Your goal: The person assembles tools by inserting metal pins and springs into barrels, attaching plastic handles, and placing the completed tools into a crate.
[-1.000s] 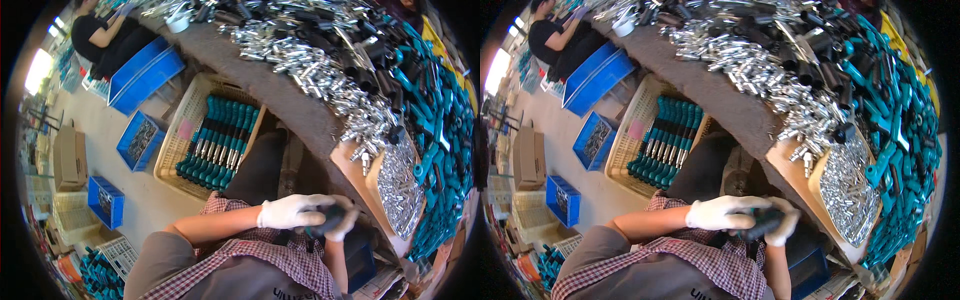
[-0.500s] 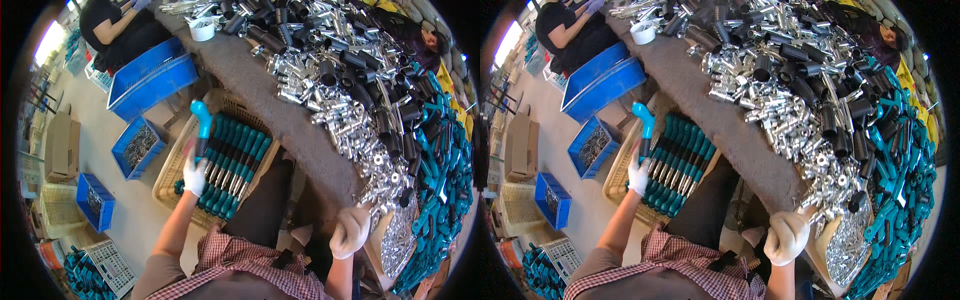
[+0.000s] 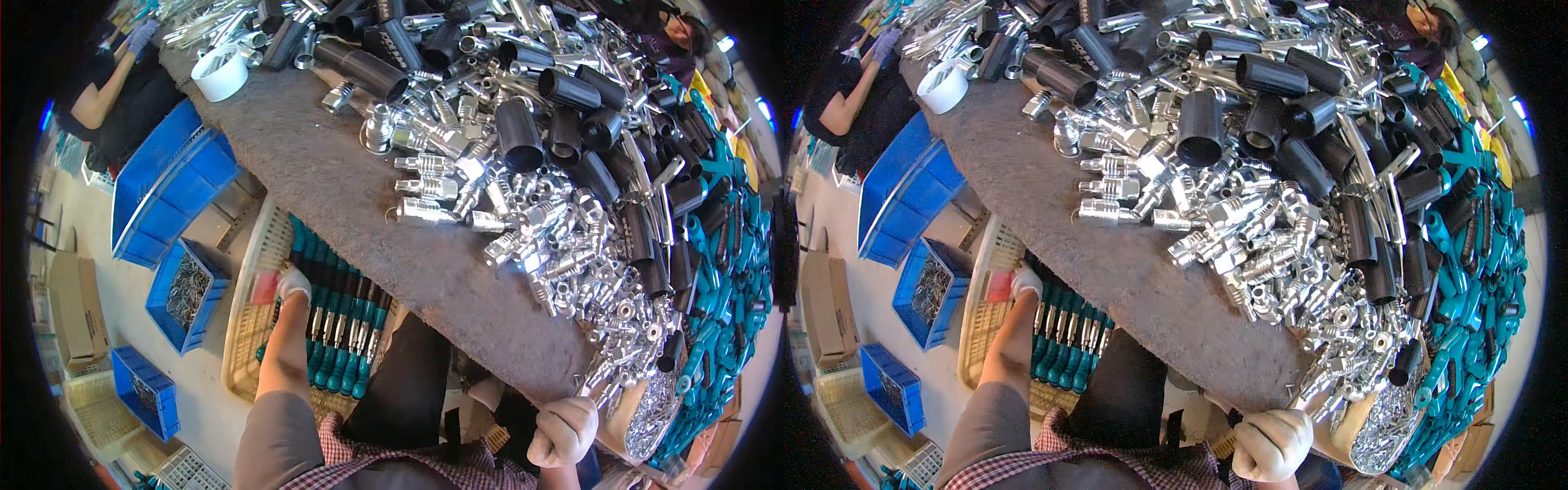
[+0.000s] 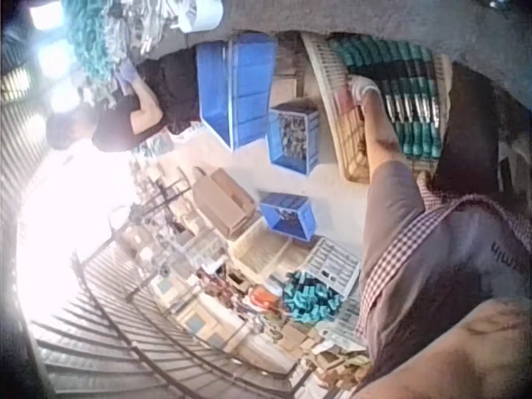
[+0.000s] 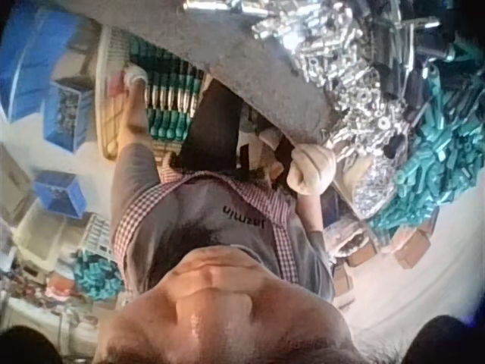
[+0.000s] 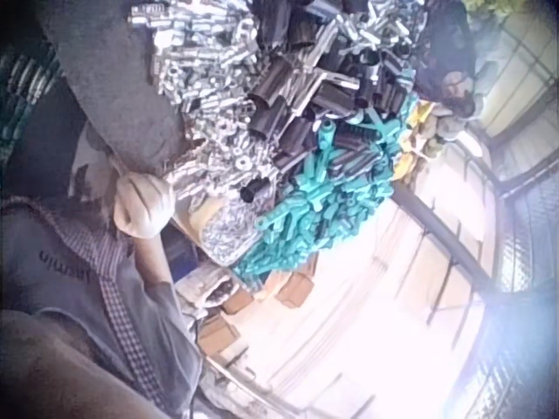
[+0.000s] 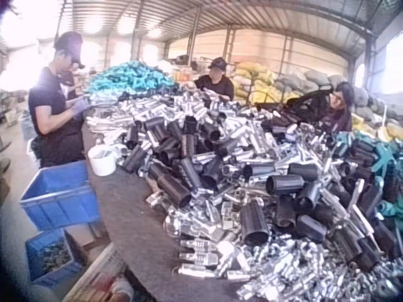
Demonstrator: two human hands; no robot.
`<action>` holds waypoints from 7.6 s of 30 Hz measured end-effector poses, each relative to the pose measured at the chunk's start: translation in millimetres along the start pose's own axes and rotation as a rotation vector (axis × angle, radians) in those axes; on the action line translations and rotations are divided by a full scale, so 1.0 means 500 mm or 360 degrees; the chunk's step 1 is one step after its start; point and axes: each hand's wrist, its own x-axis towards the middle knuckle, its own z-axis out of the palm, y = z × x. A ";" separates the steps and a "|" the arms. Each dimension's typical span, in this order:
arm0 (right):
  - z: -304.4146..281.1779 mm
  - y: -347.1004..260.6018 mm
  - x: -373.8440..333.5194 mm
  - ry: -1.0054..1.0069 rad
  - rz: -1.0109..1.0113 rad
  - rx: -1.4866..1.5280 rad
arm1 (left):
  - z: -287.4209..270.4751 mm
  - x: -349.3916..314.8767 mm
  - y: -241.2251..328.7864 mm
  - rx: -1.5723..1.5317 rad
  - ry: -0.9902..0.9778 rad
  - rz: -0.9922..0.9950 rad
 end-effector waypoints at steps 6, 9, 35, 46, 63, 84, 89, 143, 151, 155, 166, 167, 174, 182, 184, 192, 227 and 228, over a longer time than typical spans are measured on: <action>-0.016 0.033 -0.010 -0.0016 0.0065 -0.0112 | -0.111 -0.124 0.135 0.0294 -0.0594 0.0633; 0.011 0.021 -0.004 0.0115 -0.0041 0.0167 | -0.180 -0.161 0.012 -0.0136 -0.0522 0.0919; -0.199 0.305 0.254 0.0044 0.0307 -0.0764 | -1.010 -0.747 0.591 -0.0109 0.0669 0.2566; -0.316 0.476 0.272 -0.0139 0.0796 -0.0588 | -0.973 -0.686 0.723 0.0555 0.1304 0.2904; -0.228 0.413 0.389 -0.0878 0.0539 -0.1197 | -0.998 -0.734 0.425 -0.1458 0.0188 0.2156; -0.311 -0.068 -0.222 0.0085 0.0825 0.0394 | -0.732 -1.145 0.178 -0.0853 0.0067 0.3066; -0.372 -0.033 -0.189 -0.0015 0.0778 0.0688 | -0.694 -1.162 0.168 -0.1050 -0.0447 0.2703; -0.426 0.603 0.023 -0.0371 0.1785 -0.0887 | -0.654 -1.088 0.143 -0.1583 -0.0677 0.2400; -0.456 0.574 0.043 -0.0686 0.1322 -0.1243 | -0.678 -1.070 0.139 -0.1632 -0.0776 0.2235; -0.564 0.580 0.025 -0.0307 0.1285 -0.1206 | -0.673 -1.057 0.138 -0.1840 -0.0559 0.2292; -0.400 0.085 -0.202 0.0429 0.1326 0.0562 | -0.691 -1.062 0.103 -0.2399 -0.0685 0.1801; -0.362 0.022 -0.226 0.0347 0.1045 0.0410 | -0.683 -1.062 0.103 -0.2540 -0.0705 0.1782; -0.233 -0.116 -0.329 0.1129 0.1540 0.1500 | -0.657 -1.103 0.125 -0.2739 -0.1129 0.1743; -0.231 -0.103 -0.370 0.1173 0.1682 0.1547 | -0.631 -1.160 0.133 -0.2536 -0.1305 0.1659; -0.229 -0.093 -0.380 0.0728 0.1547 0.1394 | -0.619 -1.137 0.133 -0.2189 -0.1187 0.1891; -0.247 -0.099 -0.426 0.0757 0.1753 0.1944 | -0.697 -1.148 0.160 -0.0489 -0.0331 0.3147; -0.250 -0.358 -1.179 0.0795 0.2990 0.2441 | -0.667 -1.097 0.540 -0.0593 0.0497 0.3279; -0.242 -0.357 -1.180 0.1104 0.3028 0.2389 | -0.668 -1.119 0.529 -0.0598 0.0550 0.3274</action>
